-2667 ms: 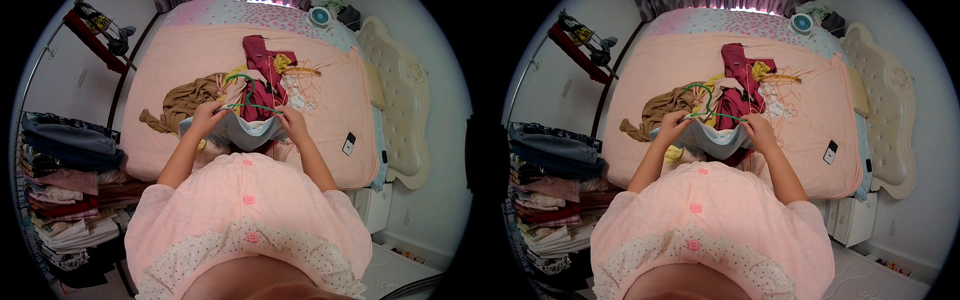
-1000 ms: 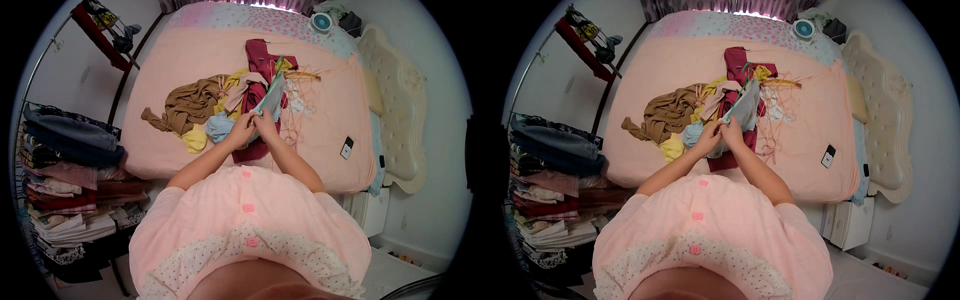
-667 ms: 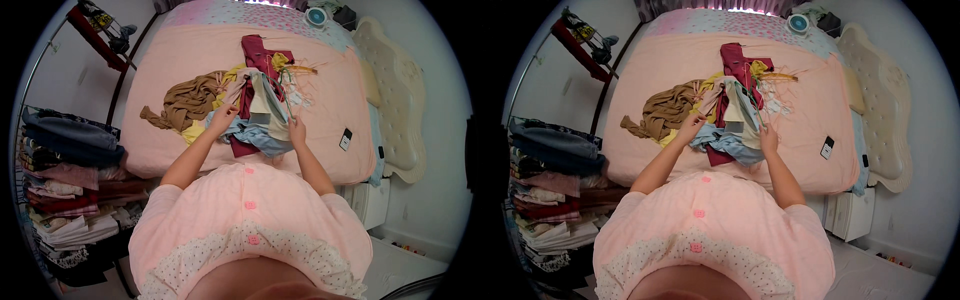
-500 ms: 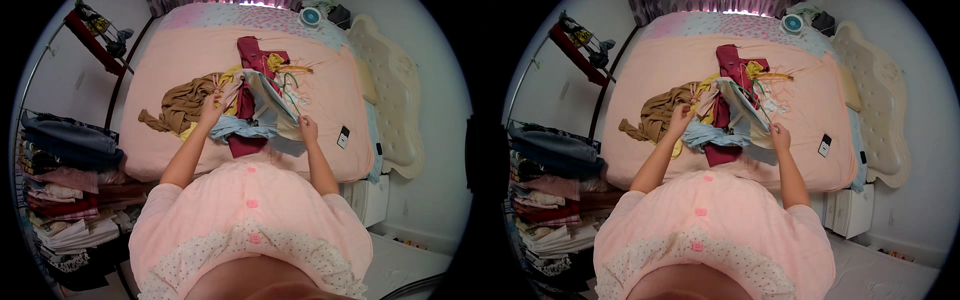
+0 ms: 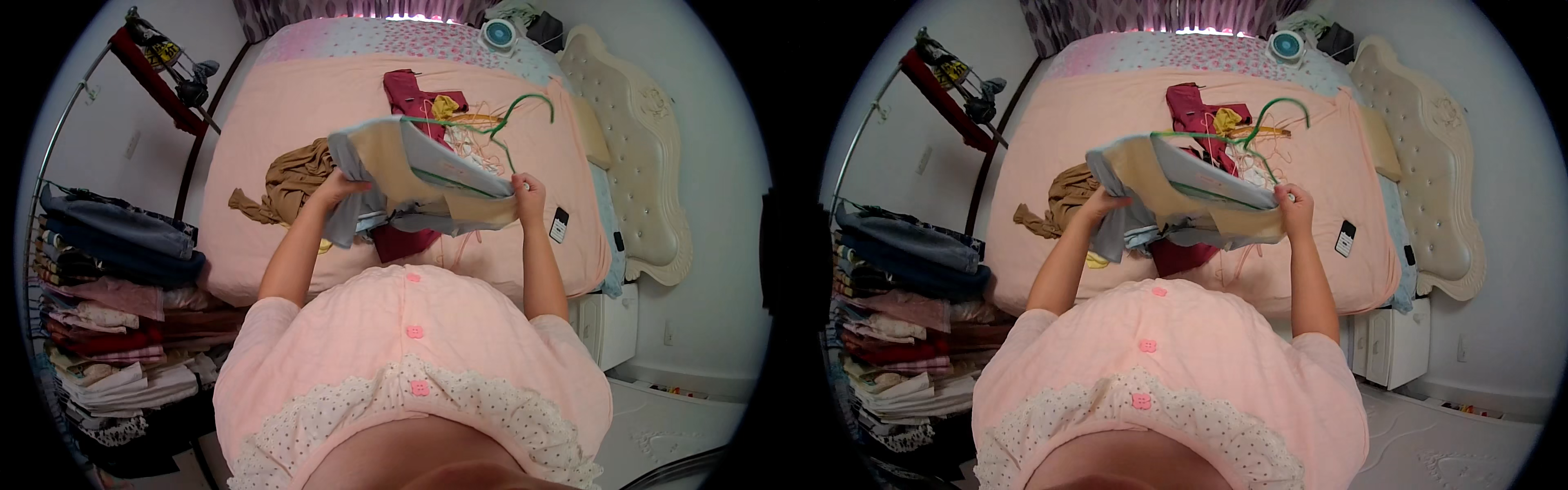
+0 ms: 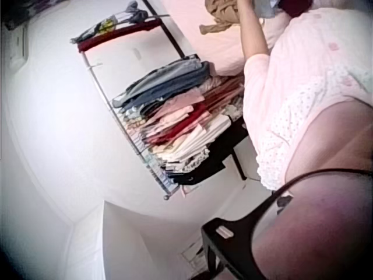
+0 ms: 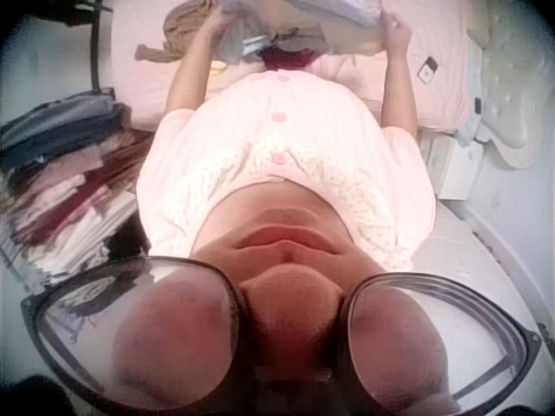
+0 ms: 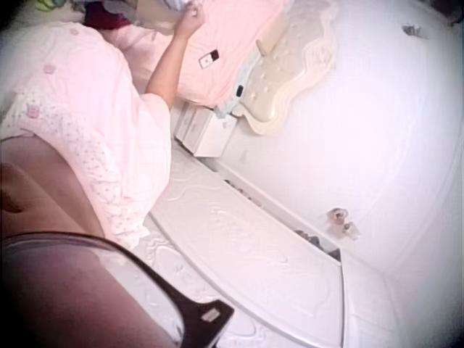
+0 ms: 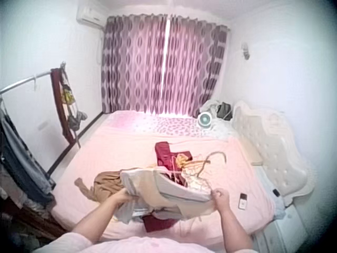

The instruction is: The person takes a pair of shorts from a pile on a bed, places them on a hanger, and hangs them on a clothing rack. They then pick up a jacket from the bed and fasten its zipper by hand.

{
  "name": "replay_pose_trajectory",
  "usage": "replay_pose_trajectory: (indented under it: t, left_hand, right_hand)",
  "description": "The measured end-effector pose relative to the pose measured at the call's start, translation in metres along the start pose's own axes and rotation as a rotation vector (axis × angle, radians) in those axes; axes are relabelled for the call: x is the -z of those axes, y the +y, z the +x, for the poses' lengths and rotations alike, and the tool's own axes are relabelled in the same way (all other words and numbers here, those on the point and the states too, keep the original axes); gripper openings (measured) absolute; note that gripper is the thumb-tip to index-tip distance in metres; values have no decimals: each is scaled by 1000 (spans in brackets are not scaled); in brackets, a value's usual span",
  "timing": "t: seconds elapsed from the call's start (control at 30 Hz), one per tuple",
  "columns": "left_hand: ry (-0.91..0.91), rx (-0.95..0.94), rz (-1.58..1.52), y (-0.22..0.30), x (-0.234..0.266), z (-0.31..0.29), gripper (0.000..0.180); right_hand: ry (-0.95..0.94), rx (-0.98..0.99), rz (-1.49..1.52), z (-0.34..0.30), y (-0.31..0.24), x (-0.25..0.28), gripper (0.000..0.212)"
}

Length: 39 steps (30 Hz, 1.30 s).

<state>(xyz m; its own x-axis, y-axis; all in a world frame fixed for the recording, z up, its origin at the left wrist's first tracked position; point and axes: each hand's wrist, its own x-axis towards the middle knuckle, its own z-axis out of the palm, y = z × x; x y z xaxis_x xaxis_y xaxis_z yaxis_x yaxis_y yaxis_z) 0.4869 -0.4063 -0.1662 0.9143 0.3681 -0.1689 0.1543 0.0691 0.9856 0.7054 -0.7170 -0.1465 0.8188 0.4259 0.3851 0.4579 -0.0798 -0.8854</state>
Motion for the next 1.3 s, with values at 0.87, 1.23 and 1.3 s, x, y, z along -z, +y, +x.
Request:
replay_pose_trajectory:
  t: [0.87,1.23,1.3]
  left_hand:
    - [432,-132,143,-124,69,-25,19]
    - [294,-112,79,-65,44,-22,18]
    - [256,-64,165,-105,48,-15,18]
  right_hand:
    - [182,-487,53,-7,76,-14,41]
    - [218,-461,104,-2,94,-18,39]
    - [192,-251,-83,4,81,-18,35]
